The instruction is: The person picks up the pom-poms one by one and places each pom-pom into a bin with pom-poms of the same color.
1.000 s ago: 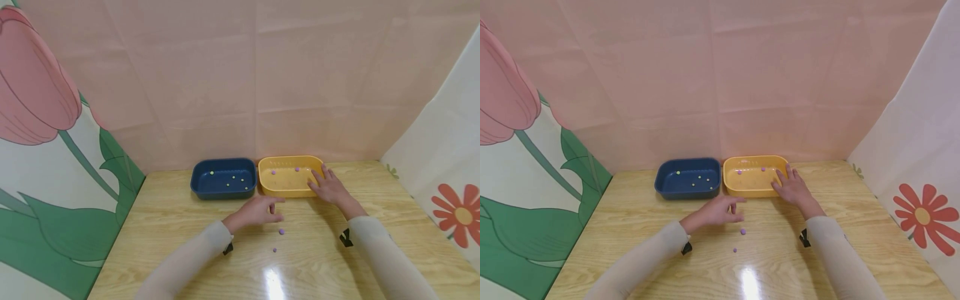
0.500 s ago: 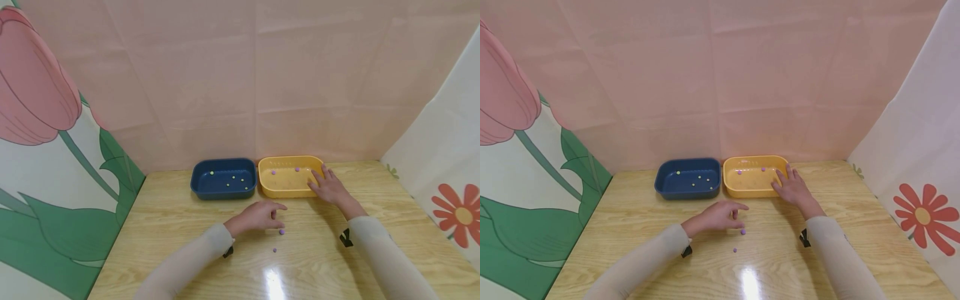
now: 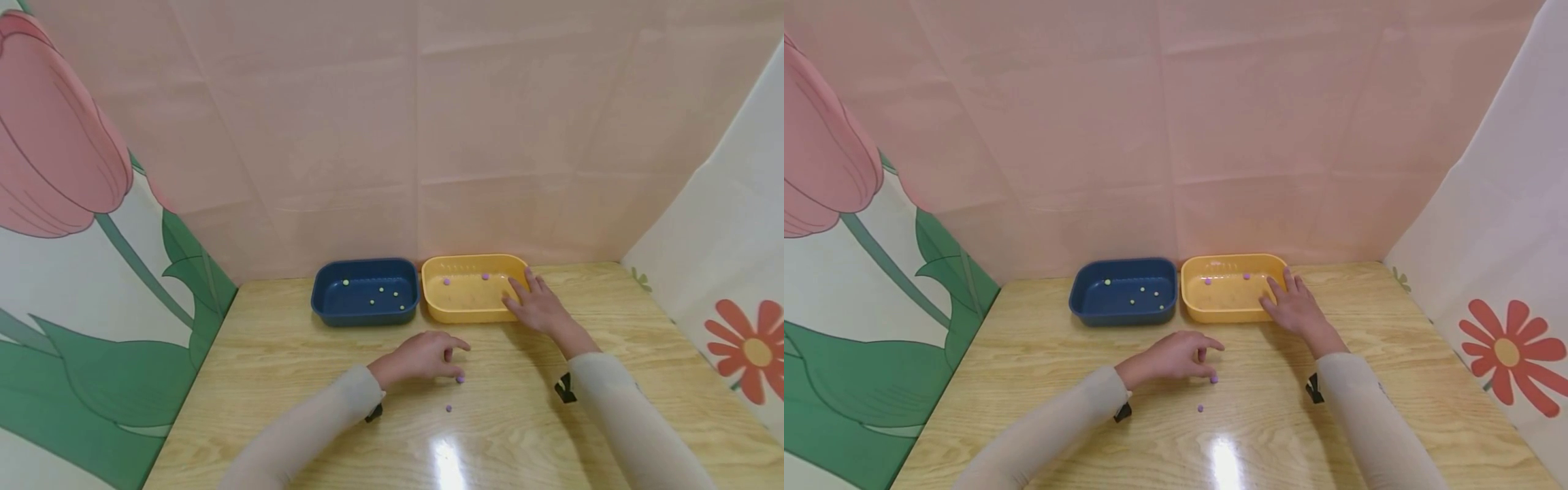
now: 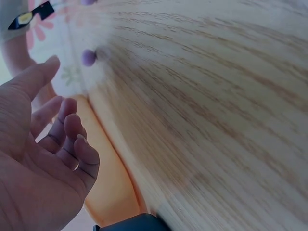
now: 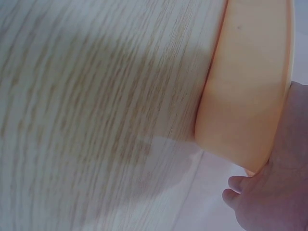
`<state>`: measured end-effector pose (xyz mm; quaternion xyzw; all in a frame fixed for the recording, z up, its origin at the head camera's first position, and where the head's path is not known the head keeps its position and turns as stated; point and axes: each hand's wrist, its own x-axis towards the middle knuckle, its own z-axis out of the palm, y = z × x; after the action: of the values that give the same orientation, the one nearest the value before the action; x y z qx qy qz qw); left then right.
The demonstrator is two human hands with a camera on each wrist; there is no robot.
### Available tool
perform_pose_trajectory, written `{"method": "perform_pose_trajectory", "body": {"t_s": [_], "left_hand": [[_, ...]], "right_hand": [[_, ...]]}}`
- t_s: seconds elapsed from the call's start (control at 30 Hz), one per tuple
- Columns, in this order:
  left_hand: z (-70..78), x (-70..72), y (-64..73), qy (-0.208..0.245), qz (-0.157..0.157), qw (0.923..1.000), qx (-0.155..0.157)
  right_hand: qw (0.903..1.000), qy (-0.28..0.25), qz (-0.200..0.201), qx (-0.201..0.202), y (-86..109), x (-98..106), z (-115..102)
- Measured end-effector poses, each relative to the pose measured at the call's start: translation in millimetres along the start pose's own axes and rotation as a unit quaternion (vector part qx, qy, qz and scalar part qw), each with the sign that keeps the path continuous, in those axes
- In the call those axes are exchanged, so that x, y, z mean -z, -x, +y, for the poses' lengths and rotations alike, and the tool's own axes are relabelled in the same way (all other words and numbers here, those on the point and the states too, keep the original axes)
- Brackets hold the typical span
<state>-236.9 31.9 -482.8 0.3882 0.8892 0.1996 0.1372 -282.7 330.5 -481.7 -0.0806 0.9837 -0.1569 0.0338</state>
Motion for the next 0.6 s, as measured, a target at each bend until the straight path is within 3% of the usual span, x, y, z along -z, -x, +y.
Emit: {"method": "perform_pose_trajectory", "body": {"t_s": [0.37, 0.6], "left_hand": [[0.7, -5.5, 1.3, 0.003, -0.038, 0.9992, 0.008], [-0.8, -8.7, 1.5, -0.033, -0.048, 0.9983, -0.008]], "right_hand": [[1.0, 0.004, 0.0, 0.002, -1.6, -0.9, 0.8], [1.0, 0.004, 0.001, 0.005, -2.2, -0.9, 1.8]]}}
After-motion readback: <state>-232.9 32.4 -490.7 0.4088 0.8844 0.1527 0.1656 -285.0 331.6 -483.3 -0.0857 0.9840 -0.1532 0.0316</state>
